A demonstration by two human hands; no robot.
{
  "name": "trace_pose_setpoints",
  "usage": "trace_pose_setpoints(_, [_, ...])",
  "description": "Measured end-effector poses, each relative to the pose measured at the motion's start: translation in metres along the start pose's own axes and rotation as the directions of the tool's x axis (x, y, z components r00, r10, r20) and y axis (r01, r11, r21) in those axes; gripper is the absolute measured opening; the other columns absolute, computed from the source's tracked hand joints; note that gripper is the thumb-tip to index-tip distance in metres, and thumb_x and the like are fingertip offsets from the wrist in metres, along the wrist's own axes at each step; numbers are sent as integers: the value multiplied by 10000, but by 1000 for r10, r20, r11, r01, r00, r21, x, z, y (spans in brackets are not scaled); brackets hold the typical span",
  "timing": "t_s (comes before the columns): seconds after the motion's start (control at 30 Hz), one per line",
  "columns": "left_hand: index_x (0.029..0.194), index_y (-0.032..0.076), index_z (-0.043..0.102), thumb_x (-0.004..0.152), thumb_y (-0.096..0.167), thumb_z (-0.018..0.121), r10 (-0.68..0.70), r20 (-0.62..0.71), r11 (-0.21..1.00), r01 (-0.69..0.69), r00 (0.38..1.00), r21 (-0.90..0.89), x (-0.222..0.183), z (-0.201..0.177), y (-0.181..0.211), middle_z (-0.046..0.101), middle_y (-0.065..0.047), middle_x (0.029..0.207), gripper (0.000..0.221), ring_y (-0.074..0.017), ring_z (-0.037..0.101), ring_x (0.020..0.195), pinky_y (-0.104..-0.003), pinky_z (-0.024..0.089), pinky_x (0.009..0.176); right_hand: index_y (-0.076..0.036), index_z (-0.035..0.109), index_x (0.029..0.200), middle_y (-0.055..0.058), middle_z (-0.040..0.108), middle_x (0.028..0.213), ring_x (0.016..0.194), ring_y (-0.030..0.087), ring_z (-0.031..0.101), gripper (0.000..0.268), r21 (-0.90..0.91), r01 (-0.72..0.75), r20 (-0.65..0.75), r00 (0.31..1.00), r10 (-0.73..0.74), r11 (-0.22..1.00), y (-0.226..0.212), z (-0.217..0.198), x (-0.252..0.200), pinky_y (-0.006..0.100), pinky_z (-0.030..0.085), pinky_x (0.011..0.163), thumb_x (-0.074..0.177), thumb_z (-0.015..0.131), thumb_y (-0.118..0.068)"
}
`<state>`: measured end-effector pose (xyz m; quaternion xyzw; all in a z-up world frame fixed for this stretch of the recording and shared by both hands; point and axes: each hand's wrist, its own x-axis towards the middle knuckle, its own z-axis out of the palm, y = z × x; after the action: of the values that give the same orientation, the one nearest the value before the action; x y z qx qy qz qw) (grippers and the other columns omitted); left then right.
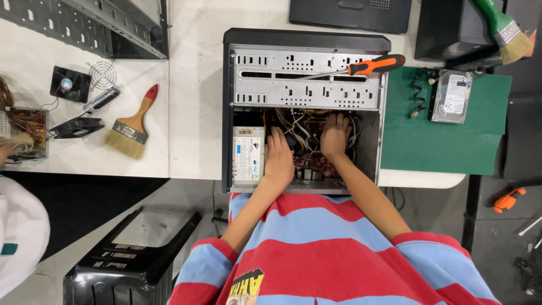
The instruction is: Disassembling a desktop computer tower by removing the hard drive, RAM modules, and disconnecting internal wiring.
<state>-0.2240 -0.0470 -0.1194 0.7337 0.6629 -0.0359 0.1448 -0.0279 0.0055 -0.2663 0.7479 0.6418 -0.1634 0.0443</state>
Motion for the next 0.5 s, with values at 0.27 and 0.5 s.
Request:
trace_pose_setpoints(0.27, [1400,-42,401,919,280,668,-169,291,983,181,942,-15,57,70,-7,511,-237,1320,637,-312,579,1148,-395,475,919,-57,485,1451,165,445,1443,1299,346,380,518,-32,-1,35,999,2,999,3,3,0,480,347,1026,956,588,-171])
trace_pose_setpoints(0.5, [1559,-30,199,1120,313,393,-213,595,931,346,775,-118,54,-9,3,324,-301,1558,590,-381,584,1264,-512,512,1028,-74,492,1484,170,392,1526,1382,386,329,514,61,-2,93,996,-4,998,24,25,16,547,307,1086,986,540,-190])
